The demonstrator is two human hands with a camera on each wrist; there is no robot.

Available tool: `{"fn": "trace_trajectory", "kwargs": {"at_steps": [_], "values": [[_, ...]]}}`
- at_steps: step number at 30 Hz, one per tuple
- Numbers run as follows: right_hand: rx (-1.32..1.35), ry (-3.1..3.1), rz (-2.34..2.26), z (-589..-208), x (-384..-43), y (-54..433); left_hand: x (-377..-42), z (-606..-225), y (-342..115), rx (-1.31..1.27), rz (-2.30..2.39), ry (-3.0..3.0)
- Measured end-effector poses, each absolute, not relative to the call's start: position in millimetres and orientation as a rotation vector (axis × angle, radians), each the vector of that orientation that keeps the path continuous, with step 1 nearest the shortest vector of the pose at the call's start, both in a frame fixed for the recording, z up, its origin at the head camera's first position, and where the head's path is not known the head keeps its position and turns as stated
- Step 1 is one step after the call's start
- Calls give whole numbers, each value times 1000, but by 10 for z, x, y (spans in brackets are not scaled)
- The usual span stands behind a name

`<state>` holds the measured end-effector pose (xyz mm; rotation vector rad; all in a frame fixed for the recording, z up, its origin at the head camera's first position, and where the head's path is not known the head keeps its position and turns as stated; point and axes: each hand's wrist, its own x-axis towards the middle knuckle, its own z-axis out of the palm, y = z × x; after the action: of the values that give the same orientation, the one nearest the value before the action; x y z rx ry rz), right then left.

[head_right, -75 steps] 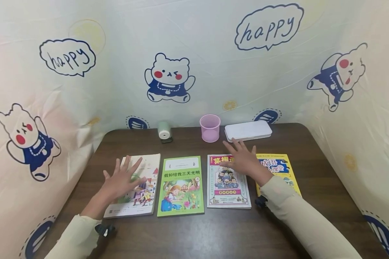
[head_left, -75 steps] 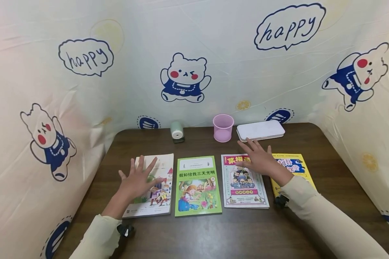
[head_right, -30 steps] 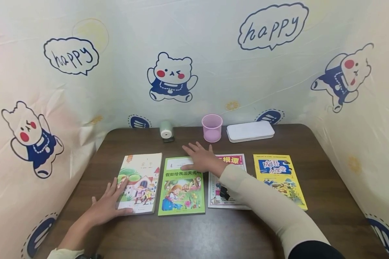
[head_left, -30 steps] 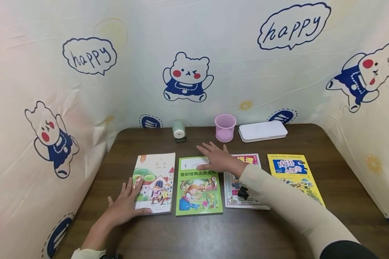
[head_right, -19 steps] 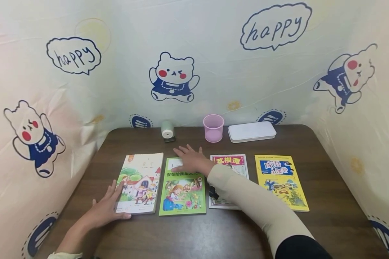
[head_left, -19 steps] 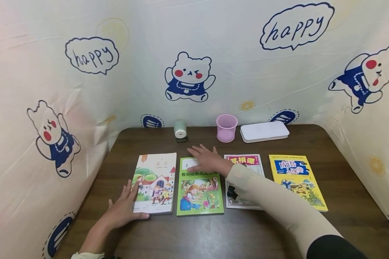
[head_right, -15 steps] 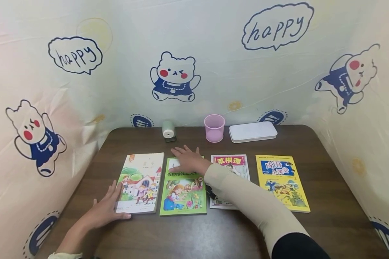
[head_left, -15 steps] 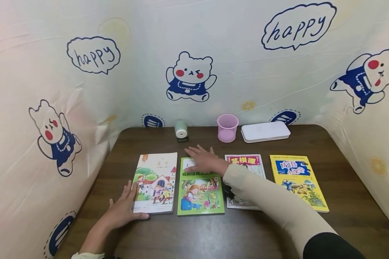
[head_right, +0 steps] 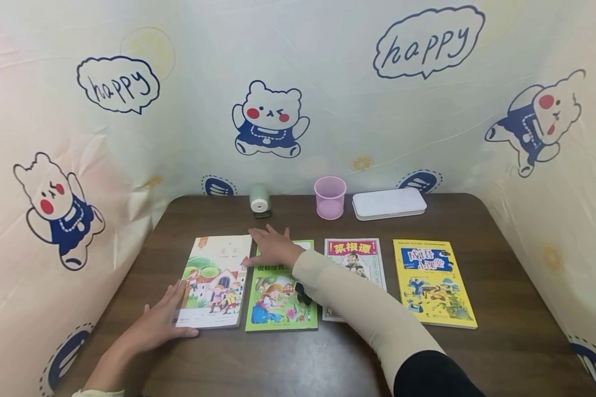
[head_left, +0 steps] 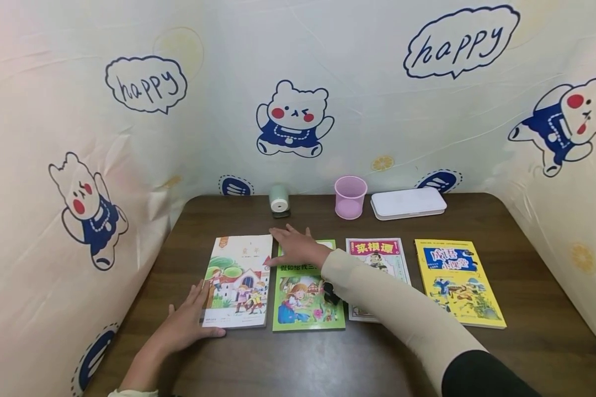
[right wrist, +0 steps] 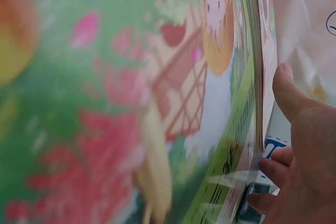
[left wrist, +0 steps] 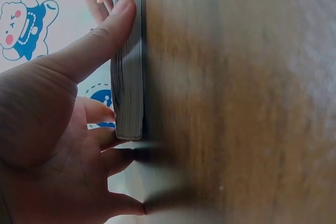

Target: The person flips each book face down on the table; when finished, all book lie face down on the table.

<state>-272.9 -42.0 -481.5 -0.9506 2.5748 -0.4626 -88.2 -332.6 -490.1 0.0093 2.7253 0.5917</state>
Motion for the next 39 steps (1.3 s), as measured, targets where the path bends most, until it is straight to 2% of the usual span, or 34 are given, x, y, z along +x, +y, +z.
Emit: {"fn": "trace_trajectory", "kwargs": {"at_steps": [17, 39], "values": [[-926, 2557, -496, -4932, -2726, -537, -895, -4899, -3328, -11, 558, 2729], [-873, 2604, -512, -4940, -2715, -554, -865, -4825, -3349, -21, 790, 2749]]}}
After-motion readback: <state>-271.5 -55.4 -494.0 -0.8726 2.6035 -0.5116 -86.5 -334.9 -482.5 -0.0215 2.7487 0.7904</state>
